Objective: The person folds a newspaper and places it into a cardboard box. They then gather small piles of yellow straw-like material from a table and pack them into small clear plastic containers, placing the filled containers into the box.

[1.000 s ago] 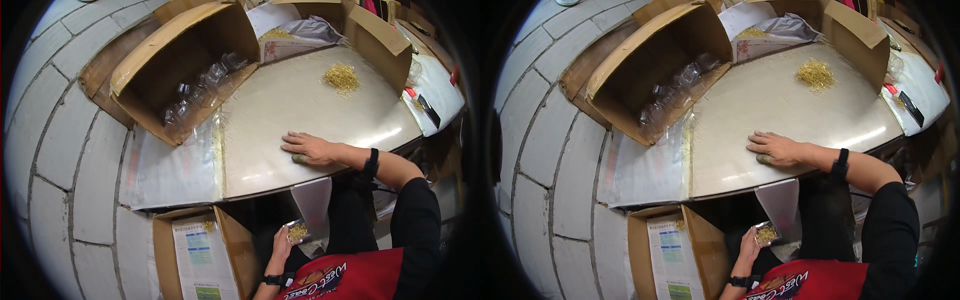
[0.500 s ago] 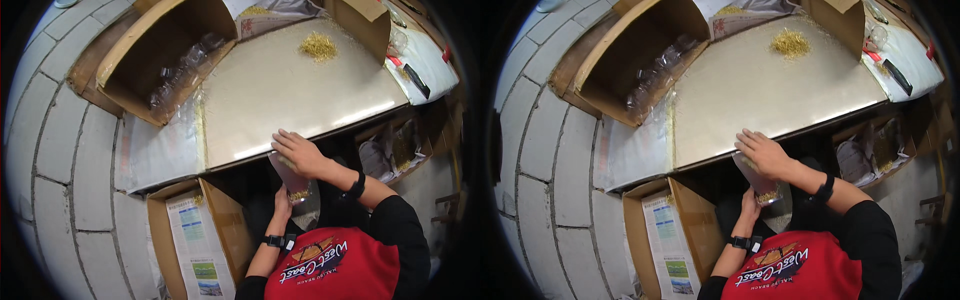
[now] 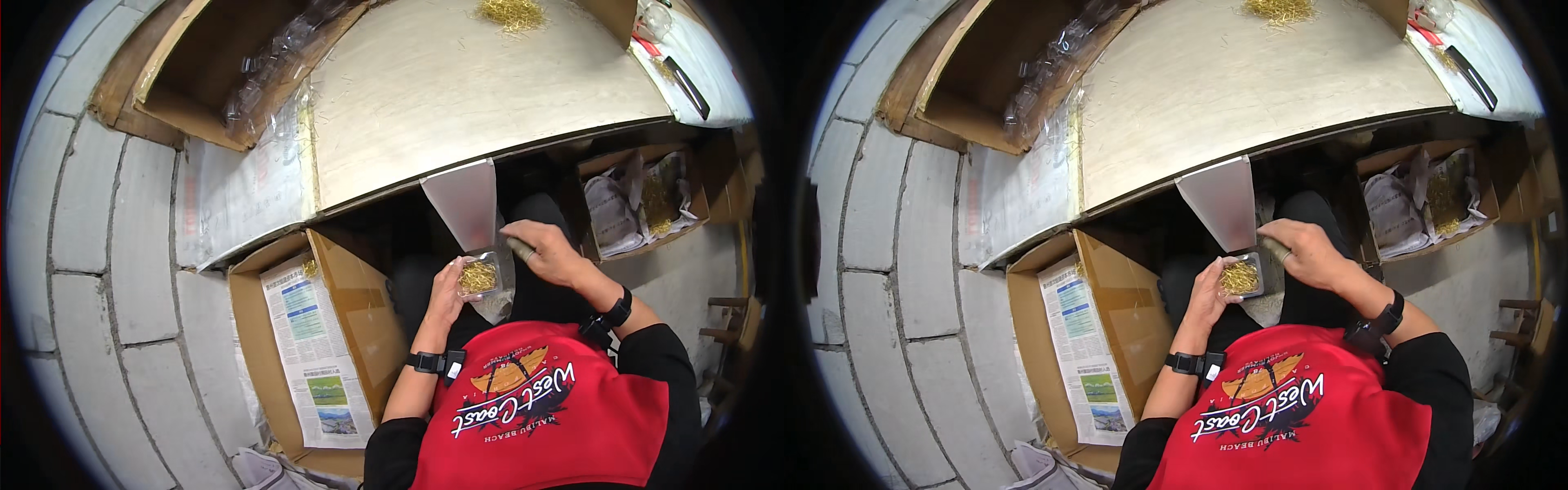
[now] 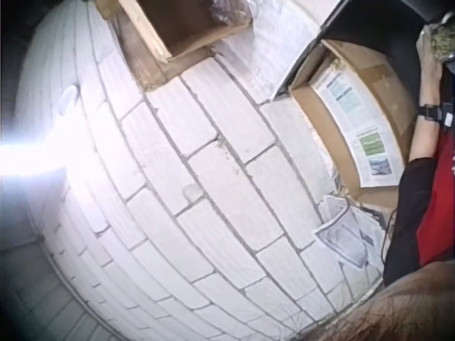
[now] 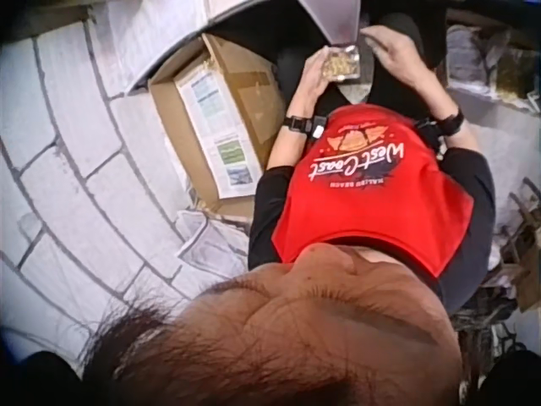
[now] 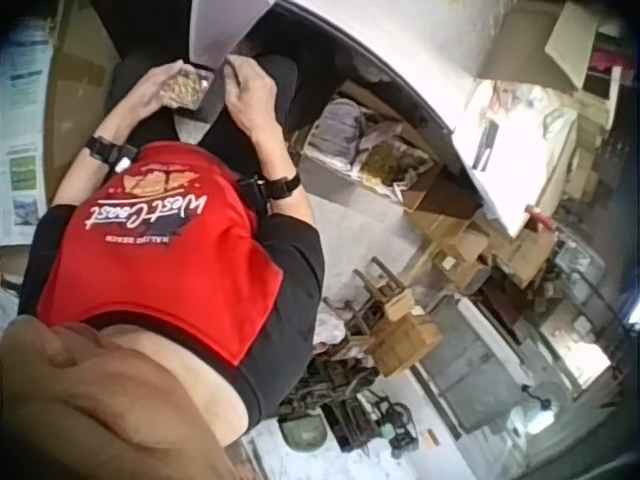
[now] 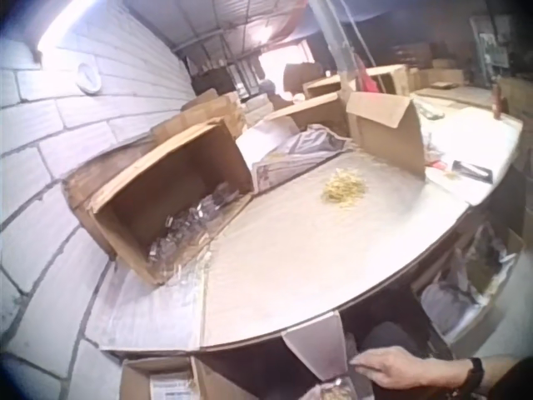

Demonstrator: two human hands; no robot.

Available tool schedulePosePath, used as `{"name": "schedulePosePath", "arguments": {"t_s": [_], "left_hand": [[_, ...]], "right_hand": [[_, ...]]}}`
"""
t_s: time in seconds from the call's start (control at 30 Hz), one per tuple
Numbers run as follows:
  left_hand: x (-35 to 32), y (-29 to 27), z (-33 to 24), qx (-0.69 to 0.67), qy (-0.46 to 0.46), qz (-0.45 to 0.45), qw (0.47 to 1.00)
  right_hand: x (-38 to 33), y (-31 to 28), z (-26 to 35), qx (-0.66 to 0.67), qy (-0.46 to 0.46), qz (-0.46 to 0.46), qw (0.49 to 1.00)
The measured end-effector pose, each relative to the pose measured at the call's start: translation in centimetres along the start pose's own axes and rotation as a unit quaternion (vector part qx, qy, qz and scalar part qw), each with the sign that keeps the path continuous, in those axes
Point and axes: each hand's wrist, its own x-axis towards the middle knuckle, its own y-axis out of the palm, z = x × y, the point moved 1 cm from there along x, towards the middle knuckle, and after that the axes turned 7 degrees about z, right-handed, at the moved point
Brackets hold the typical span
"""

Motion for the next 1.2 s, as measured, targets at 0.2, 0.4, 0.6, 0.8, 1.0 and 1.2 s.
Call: {"name": "schedulePosePath", "arguments": {"t_s": [0.2, 0.4, 0.6, 0.8, 1.0, 1.2], "left_hand": [[-1.6, 3.4, -3.6, 0.050, 0.059, -0.054, 0.996], [-2.3, 5.1, -5.6, 0.043, 0.116, -0.093, 0.988], [-2.7, 6.4, -7.5, 0.045, 0.138, -0.101, 0.984], [-3.0, 5.9, -8.1, 0.067, 0.147, -0.104, 0.981], [-4.4, 5.6, -9.4, 0.034, 0.156, -0.076, 0.984], [-6.2, 4.8, -11.6, -0.028, 0.192, -0.012, 0.981]], "right_hand": [[-0.2, 3.0, 2.2, -0.145, -0.147, 0.091, 0.974], [0.6, 2.3, 3.4, -0.151, -0.182, 0.092, 0.967], [1.9, 1.0, 4.2, -0.102, -0.170, 0.017, 0.980], [2.7, 1.0, 4.7, -0.113, -0.173, 0.020, 0.978], [3.8, -0.1, 4.1, -0.024, -0.144, -0.050, 0.988], [4.5, -0.3, 4.8, 0.085, -0.099, -0.021, 0.991]]}}
